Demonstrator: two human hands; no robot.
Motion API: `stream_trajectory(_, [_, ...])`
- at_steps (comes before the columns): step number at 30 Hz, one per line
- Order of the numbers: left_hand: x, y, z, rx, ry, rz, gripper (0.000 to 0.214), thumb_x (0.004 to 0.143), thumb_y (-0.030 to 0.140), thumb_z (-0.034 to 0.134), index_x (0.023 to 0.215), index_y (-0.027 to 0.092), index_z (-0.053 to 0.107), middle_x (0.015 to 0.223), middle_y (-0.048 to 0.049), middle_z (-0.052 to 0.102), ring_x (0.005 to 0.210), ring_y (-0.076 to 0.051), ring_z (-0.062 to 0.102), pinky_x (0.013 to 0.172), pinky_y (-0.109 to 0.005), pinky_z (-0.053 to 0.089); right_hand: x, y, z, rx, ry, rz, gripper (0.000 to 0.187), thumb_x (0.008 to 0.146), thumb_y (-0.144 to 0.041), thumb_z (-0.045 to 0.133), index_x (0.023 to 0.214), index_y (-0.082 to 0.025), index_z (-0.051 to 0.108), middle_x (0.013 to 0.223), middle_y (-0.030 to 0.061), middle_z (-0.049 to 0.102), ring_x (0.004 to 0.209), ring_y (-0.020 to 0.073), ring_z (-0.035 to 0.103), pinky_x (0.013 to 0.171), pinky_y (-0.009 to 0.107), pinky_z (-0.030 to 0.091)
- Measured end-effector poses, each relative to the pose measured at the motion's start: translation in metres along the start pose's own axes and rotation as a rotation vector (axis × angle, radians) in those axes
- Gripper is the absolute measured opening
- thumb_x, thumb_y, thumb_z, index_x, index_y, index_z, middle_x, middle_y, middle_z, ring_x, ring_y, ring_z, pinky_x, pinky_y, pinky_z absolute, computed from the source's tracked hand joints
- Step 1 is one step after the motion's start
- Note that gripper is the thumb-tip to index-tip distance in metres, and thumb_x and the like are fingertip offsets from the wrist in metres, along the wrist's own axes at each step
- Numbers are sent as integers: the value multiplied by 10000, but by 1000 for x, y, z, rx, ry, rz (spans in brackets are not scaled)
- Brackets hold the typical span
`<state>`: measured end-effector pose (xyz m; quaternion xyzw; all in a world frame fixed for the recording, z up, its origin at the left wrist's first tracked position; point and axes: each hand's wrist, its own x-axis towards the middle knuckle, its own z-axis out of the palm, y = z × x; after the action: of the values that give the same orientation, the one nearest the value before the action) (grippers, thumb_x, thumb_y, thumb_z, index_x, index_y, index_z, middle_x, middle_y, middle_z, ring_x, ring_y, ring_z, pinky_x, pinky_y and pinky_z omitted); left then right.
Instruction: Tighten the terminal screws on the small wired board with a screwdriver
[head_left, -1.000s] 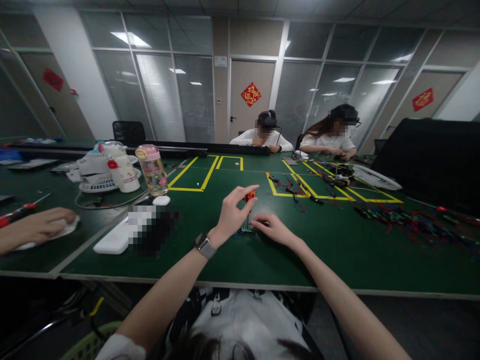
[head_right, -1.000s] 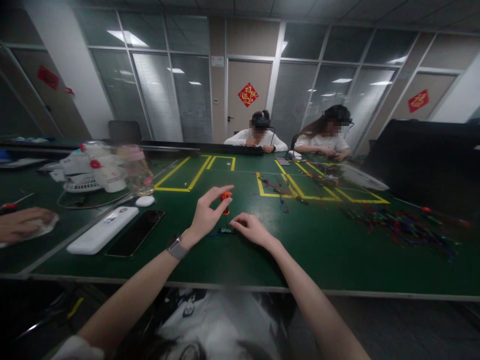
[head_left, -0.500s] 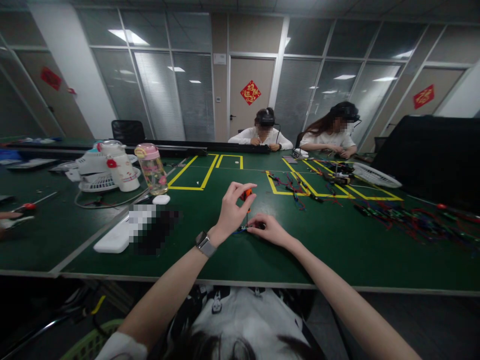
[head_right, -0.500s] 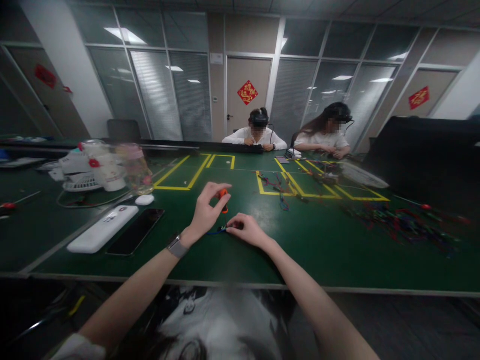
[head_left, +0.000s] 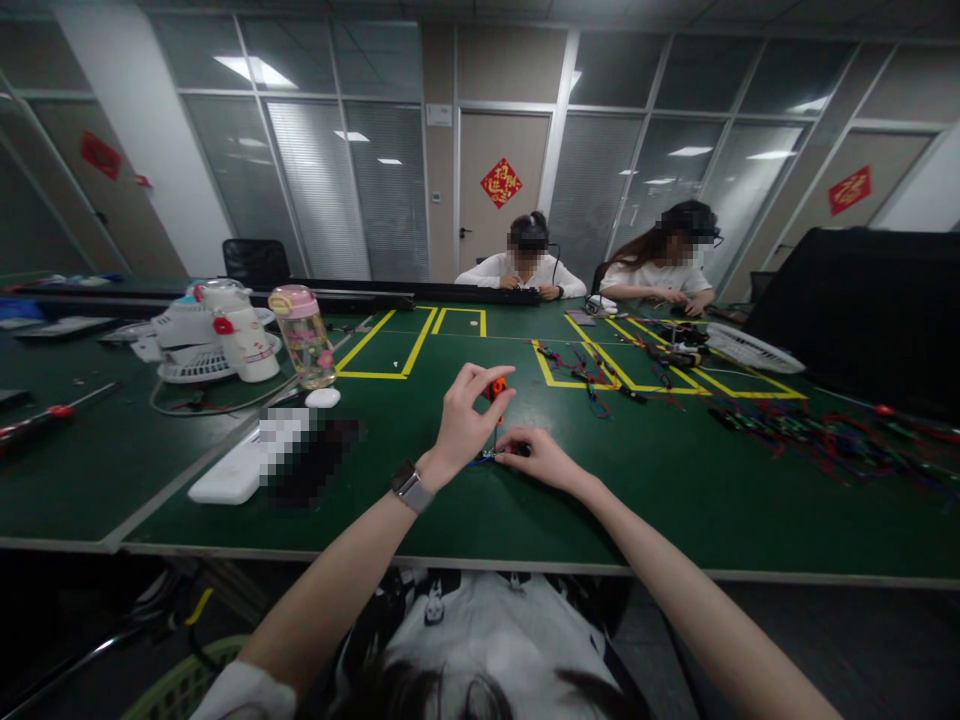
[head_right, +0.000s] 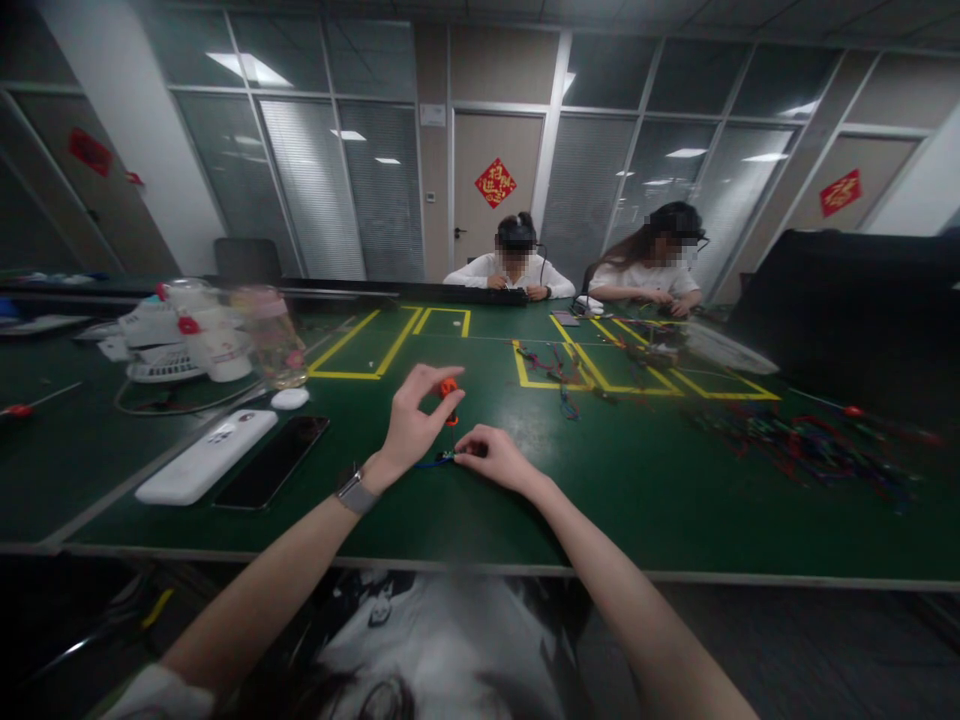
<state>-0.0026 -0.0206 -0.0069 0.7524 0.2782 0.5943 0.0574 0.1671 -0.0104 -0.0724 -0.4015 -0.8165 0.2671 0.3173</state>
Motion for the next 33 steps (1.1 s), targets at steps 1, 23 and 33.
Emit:
stream_trajectory(1, [0, 0, 0, 19, 5, 9, 223, 893, 244, 621, 1115, 231, 642, 901, -17, 572, 801, -141, 563, 751, -274, 490, 0, 0, 0, -2, -3, -3, 137, 795, -258, 688, 887, -160, 716, 727, 10, 604, 665, 135, 529, 642, 258, 414])
stream_trajectory(23, [-3, 2, -2, 4, -105, 62, 345, 992, 209, 390, 1307, 218, 532, 1114, -73, 584, 1012, -172, 578, 881, -314, 480, 0, 6, 1, -14, 6, -16, 138, 752, -220, 723, 879, -165, 719, 745, 11, 603, 683, 147, 546, 656, 269, 421])
stream_trajectory(33, [-1, 2, -2, 43, 31, 50, 203, 919, 245, 582, 1106, 227, 660, 891, -24, 563, 827, -150, 565, 758, -283, 492, 0, 2, 0, -21, -3, -9, 144, 745, -199, 727, 884, -165, 722, 751, 9, 593, 693, 147, 546, 665, 268, 419])
